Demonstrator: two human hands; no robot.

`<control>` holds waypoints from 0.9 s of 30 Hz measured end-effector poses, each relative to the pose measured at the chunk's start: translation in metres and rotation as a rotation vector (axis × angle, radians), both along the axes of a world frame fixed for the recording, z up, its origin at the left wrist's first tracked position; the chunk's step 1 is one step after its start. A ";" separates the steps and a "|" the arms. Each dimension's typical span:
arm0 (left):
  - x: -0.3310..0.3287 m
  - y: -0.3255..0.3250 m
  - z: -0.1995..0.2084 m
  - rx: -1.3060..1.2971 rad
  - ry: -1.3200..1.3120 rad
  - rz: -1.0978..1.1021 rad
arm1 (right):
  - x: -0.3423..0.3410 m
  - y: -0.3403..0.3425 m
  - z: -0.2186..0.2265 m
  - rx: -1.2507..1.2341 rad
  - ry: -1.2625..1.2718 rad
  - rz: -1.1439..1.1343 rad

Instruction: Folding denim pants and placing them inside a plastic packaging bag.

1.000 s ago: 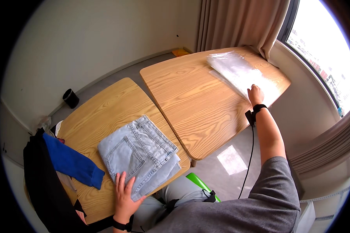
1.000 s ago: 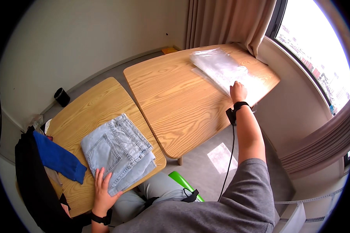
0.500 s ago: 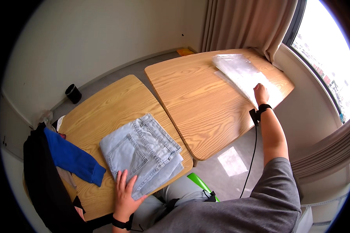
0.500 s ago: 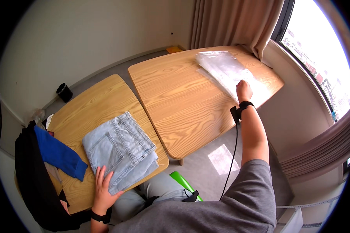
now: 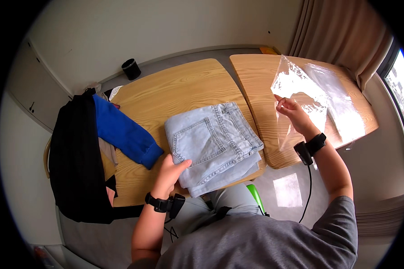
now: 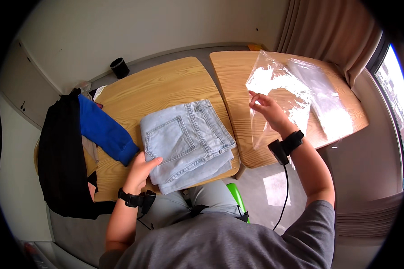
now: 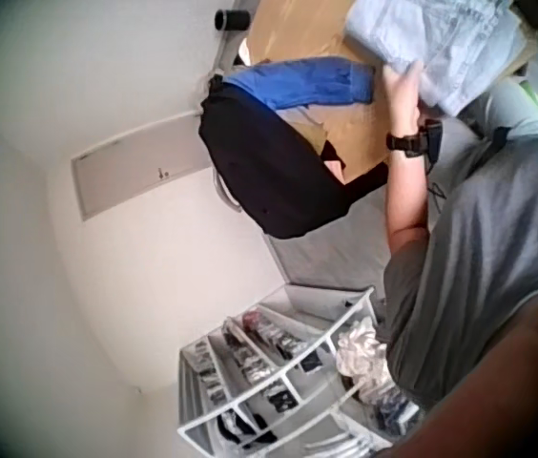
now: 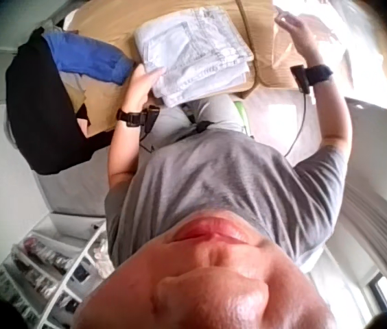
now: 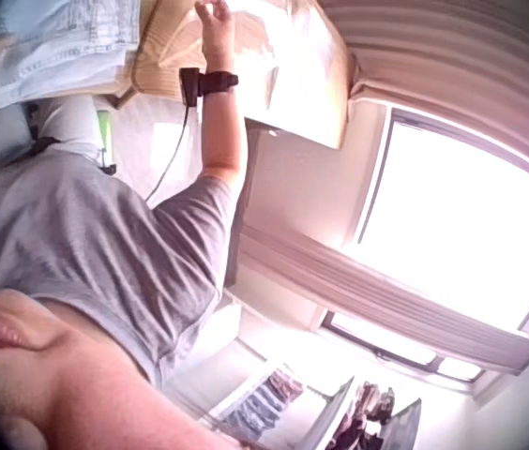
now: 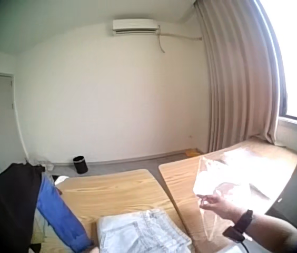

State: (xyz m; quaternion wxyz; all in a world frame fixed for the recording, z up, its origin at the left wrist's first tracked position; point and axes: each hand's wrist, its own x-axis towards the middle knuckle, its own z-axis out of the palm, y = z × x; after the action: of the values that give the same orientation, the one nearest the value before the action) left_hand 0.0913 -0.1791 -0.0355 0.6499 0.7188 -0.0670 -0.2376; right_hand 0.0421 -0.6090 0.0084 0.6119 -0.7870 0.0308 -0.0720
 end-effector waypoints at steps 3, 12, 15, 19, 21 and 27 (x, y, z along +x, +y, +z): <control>-0.007 0.004 0.010 -0.235 0.077 0.092 | 0.016 0.047 0.002 0.025 0.053 0.182; -0.037 0.107 0.005 -0.236 0.071 0.314 | 0.064 0.140 -0.019 -0.266 -0.015 0.463; -0.049 0.118 0.006 -0.210 0.093 0.376 | 0.073 0.148 -0.031 -0.347 -0.078 0.479; -0.053 0.131 -0.001 -0.188 0.064 0.377 | 0.080 0.162 -0.032 -0.473 0.075 0.481; -0.053 0.129 -0.001 -0.193 0.078 0.384 | 0.065 0.173 -0.026 -0.511 0.127 0.467; -0.049 0.131 -0.004 -0.159 0.029 0.363 | 0.013 0.222 0.002 -0.026 0.507 0.270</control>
State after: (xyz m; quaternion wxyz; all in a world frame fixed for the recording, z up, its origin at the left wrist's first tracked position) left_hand 0.0422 -0.0479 -0.0396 0.7377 0.6620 0.0544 -0.1209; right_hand 0.0547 -0.3869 0.0101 0.5784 -0.7848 0.0769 0.2089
